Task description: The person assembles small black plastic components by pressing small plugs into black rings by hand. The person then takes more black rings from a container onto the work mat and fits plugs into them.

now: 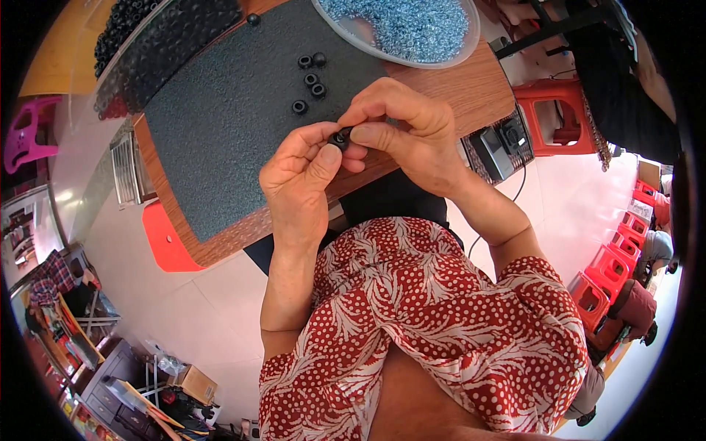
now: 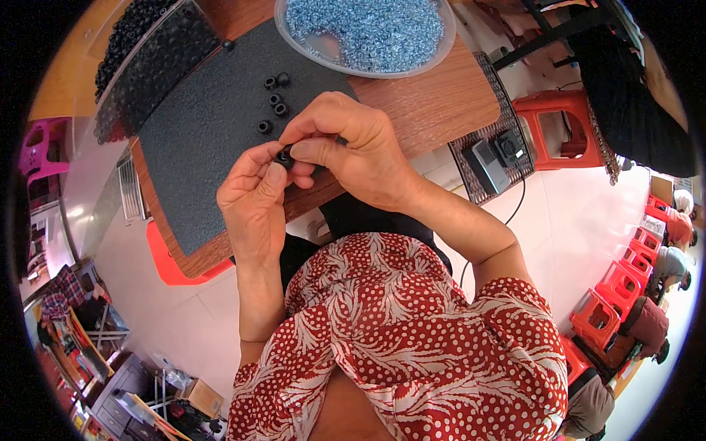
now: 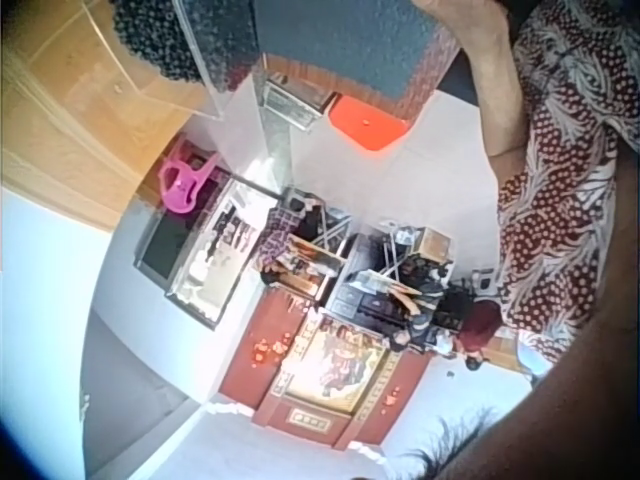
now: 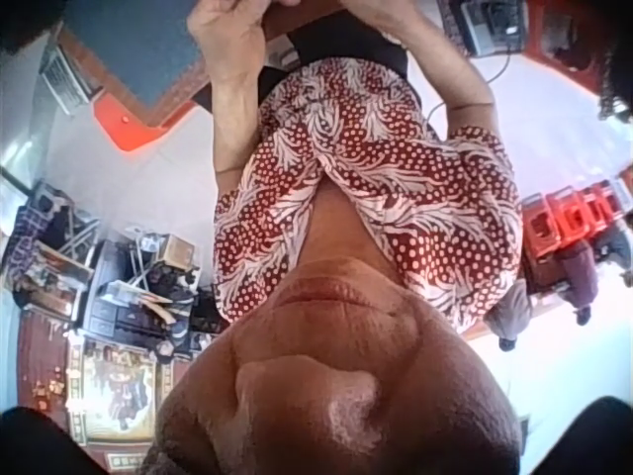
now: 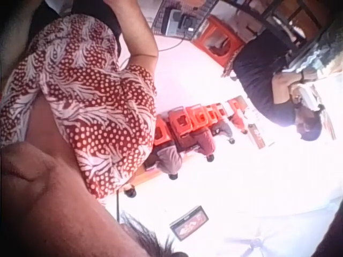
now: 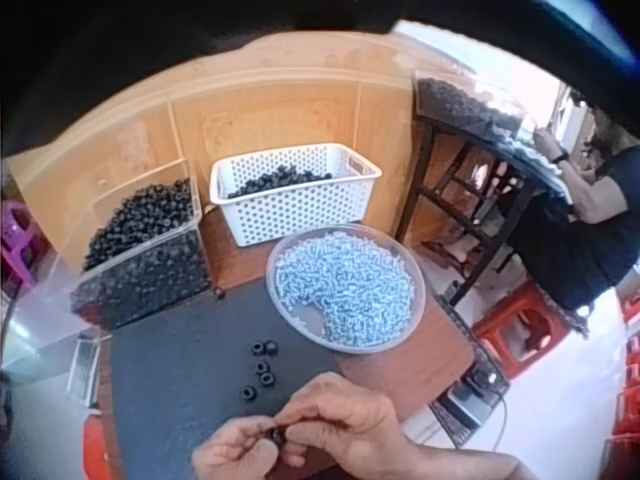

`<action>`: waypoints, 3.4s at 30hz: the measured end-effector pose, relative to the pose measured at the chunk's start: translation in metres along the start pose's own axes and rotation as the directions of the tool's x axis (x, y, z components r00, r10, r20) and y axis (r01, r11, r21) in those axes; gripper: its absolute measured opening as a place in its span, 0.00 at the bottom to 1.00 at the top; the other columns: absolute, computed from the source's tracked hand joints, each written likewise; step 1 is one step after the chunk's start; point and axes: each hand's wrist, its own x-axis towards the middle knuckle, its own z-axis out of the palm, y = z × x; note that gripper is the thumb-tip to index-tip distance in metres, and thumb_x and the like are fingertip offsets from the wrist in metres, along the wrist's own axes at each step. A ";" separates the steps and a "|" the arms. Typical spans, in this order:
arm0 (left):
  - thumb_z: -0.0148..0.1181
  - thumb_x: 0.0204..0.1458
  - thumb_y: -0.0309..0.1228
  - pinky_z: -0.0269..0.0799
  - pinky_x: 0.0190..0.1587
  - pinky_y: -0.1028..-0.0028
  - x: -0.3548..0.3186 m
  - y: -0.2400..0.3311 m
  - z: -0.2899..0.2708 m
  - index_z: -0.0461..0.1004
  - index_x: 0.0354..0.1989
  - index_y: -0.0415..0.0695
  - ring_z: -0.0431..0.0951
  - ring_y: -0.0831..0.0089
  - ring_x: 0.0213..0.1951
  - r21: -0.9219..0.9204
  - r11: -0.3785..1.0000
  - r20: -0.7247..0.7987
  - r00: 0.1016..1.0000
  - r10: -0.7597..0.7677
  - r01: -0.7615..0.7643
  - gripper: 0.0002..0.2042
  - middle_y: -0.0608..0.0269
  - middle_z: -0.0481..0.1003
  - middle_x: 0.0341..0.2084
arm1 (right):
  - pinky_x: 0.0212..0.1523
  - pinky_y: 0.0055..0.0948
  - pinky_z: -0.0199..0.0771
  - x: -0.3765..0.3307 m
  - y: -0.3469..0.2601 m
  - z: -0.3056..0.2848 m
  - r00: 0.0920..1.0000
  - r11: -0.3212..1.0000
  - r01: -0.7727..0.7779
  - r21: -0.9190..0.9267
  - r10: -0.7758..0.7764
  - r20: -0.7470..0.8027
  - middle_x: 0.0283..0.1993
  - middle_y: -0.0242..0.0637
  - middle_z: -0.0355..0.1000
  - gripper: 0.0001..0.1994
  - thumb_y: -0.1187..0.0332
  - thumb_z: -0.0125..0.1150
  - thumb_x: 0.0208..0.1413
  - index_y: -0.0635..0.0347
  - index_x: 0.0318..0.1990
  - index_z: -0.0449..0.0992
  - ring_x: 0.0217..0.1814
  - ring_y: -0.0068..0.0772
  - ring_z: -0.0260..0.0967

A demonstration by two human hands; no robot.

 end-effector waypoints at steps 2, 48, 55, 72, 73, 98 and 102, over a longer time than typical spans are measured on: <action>0.54 0.52 0.24 0.73 0.37 0.77 0.000 0.000 0.000 0.69 0.42 0.30 0.76 0.71 0.30 0.015 1.000 -0.003 1.000 0.001 -0.001 0.11 0.53 0.76 0.30 | 0.28 0.20 0.69 0.000 0.002 -0.002 1.000 0.998 0.022 -0.065 -0.021 0.004 0.32 0.35 0.66 0.04 0.83 0.55 0.47 0.68 0.31 0.73 0.28 0.23 0.68; 0.55 0.52 0.26 0.75 0.25 0.72 0.008 0.017 -0.006 0.69 0.37 0.30 0.77 0.65 0.21 -0.146 0.941 -0.119 0.939 -0.323 0.305 0.10 0.43 0.75 0.25 | 0.32 0.25 0.65 0.033 -0.005 -0.002 0.968 0.954 -0.140 -0.264 0.189 0.168 0.26 0.37 0.68 0.05 0.76 0.60 0.42 0.65 0.29 0.74 0.30 0.30 0.67; 0.54 0.51 0.24 0.76 0.25 0.71 0.007 0.013 -0.005 0.69 0.36 0.31 0.77 0.64 0.21 -0.179 0.953 -0.149 0.951 -0.272 0.245 0.08 0.45 0.75 0.25 | 0.32 0.25 0.65 0.019 0.006 0.003 0.991 0.954 0.036 -0.298 0.004 0.131 0.28 0.36 0.67 0.05 0.77 0.61 0.42 0.65 0.29 0.72 0.33 0.29 0.66; 0.54 0.49 0.21 0.74 0.31 0.74 0.000 0.014 0.003 0.71 0.32 0.32 0.77 0.69 0.25 -0.169 0.981 -0.289 0.946 -0.145 0.099 0.04 0.57 0.74 0.24 | 0.34 0.31 0.66 0.006 0.010 0.016 0.926 0.695 0.376 -0.613 -0.311 0.215 0.38 0.41 0.67 0.22 0.74 0.70 0.30 0.64 0.38 0.69 0.37 0.42 0.63; 0.55 0.48 0.21 0.72 0.33 0.77 -0.001 0.015 0.003 0.71 0.32 0.32 0.75 0.73 0.27 -0.150 0.983 -0.282 0.949 -0.143 0.104 0.05 0.59 0.74 0.25 | 0.34 0.31 0.66 0.006 0.011 0.016 0.926 0.695 0.376 -0.613 -0.312 0.215 0.38 0.41 0.67 0.22 0.74 0.70 0.30 0.64 0.38 0.69 0.37 0.42 0.63; 0.54 0.53 0.25 0.70 0.32 0.81 -0.011 0.008 -0.001 0.73 0.38 0.32 0.74 0.80 0.27 -0.008 0.991 -0.217 0.967 -0.131 0.132 0.08 0.63 0.75 0.26 | 0.29 0.35 0.66 0.005 0.025 0.009 0.771 0.454 0.618 -0.641 -0.507 0.384 0.36 0.46 0.68 0.22 0.74 0.66 0.29 0.71 0.37 0.69 0.32 0.42 0.64; 0.54 0.52 0.23 0.70 0.30 0.82 -0.011 0.008 0.000 0.74 0.35 0.32 0.73 0.81 0.26 0.083 0.994 -0.216 0.975 -0.056 0.075 0.07 0.64 0.74 0.25 | 0.28 0.35 0.65 0.005 0.025 0.010 0.756 0.444 0.642 -0.625 -0.504 0.419 0.36 0.46 0.68 0.23 0.73 0.67 0.29 0.72 0.38 0.69 0.32 0.42 0.64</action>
